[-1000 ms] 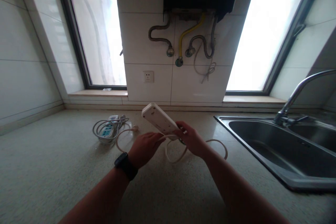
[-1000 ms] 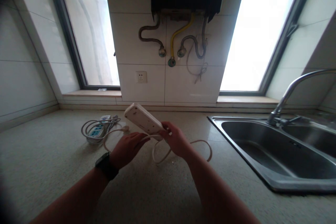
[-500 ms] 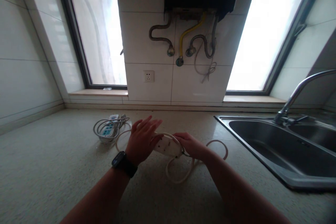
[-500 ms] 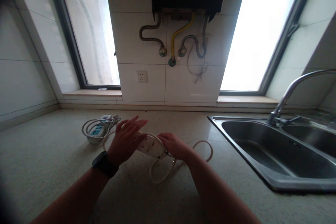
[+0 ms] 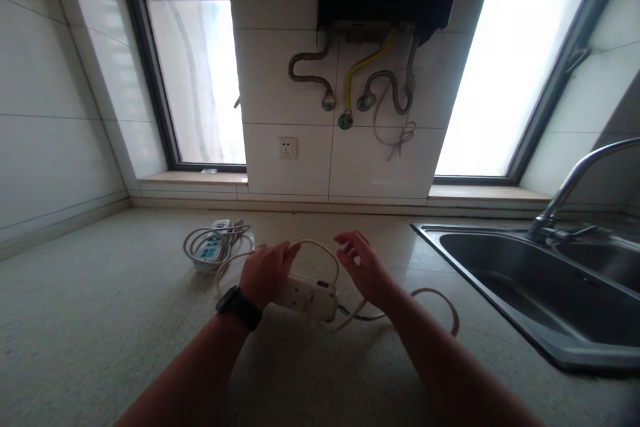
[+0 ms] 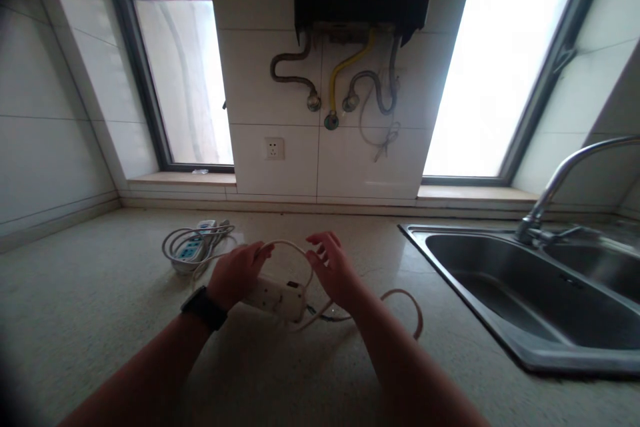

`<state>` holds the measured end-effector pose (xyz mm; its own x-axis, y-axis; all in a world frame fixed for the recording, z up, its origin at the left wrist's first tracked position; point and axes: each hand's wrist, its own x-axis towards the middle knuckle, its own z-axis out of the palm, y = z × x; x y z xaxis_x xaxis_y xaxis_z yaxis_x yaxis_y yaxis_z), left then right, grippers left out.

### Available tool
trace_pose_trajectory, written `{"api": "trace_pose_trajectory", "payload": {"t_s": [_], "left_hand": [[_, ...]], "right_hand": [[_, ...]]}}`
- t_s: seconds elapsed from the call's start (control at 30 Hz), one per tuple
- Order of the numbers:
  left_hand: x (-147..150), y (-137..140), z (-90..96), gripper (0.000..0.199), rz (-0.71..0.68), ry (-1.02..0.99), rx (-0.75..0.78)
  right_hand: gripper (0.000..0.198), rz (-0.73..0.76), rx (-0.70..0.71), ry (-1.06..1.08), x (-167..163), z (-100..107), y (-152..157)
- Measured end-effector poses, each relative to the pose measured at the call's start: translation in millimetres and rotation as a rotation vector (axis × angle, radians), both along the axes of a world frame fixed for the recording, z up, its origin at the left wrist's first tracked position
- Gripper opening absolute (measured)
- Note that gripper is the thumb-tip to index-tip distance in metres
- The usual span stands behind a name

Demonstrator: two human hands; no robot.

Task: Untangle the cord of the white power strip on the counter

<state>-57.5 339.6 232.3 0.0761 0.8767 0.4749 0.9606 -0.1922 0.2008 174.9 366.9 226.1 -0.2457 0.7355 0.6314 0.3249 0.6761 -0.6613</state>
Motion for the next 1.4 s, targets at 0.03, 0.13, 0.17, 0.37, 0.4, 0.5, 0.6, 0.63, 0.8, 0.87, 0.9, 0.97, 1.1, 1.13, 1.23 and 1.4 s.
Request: {"api": "trace_pose_trajectory", "payload": {"t_s": [0.03, 0.13, 0.17, 0.37, 0.4, 0.5, 0.6, 0.63, 0.8, 0.87, 0.9, 0.97, 1.1, 1.13, 1.23, 1.4], "left_hand": [[0, 1, -0.9, 0.052, 0.013, -0.027, 0.002], [0, 1, -2.8, 0.049, 0.047, -0.072, 0.018], [0, 1, -3.0, 0.049, 0.054, -0.079, 0.026], [1, -2, -1.9, 0.048, 0.019, -0.152, 0.066], [0, -2, -1.5, 0.048, 0.011, -0.183, 0.073], [-3, -1, 0.3, 0.047, -0.004, -0.311, 0.132], [-8, 3, 1.0, 0.048, -0.011, -0.503, 0.212], [-9, 5, 0.6, 0.049, -0.020, -0.595, 0.233], [-9, 16, -7.3, 0.053, -0.184, -1.034, 0.174], [-6, 18, -12.2, 0.052, -0.227, -1.056, 0.094], [-5, 18, -14.6, 0.050, -0.244, -1.025, 0.064], [-2, 18, -19.1, 0.046, -0.283, -0.902, 0.029], [0, 19, -25.6, 0.044, -0.345, -0.634, 0.030], [0, 19, -26.8, 0.044, -0.362, -0.576, 0.038], [0, 21, -29.6, 0.045, -0.414, -0.409, 0.067], [3, 21, -32.4, 0.058, -0.420, -0.194, 0.112]], "right_hand": [[0.020, -0.014, 0.090, -0.061, 0, 3, -4], [0.026, 0.089, 0.161, -0.367, 0, 10, -17], [0.034, 0.115, 0.144, -0.468, -2, 10, -20], [0.031, 0.058, -0.012, -0.705, -5, 2, -21], [0.027, 0.047, -0.018, -0.672, -2, 3, -18], [0.024, 0.015, -0.043, -0.457, 13, 6, -5], [0.027, 0.101, -0.203, -0.127, 33, 7, 13], [0.030, 0.130, -0.232, -0.024, 40, 6, 18], [0.035, 0.039, -0.214, 0.477, 60, 9, 31], [0.034, -0.023, -0.212, 0.664, 64, 13, 32], [0.034, -0.042, -0.219, 0.733, 66, 14, 32], [0.036, -0.052, -0.223, 0.838, 67, 16, 35], [0.044, 0.004, -0.202, 0.937, 68, 15, 42], [0.044, 0.020, -0.204, 0.945, 67, 14, 43], [0.041, 0.068, -0.228, 0.928, 62, 12, 42], [0.040, 0.158, -0.296, 0.845, 46, 10, 33]]}}
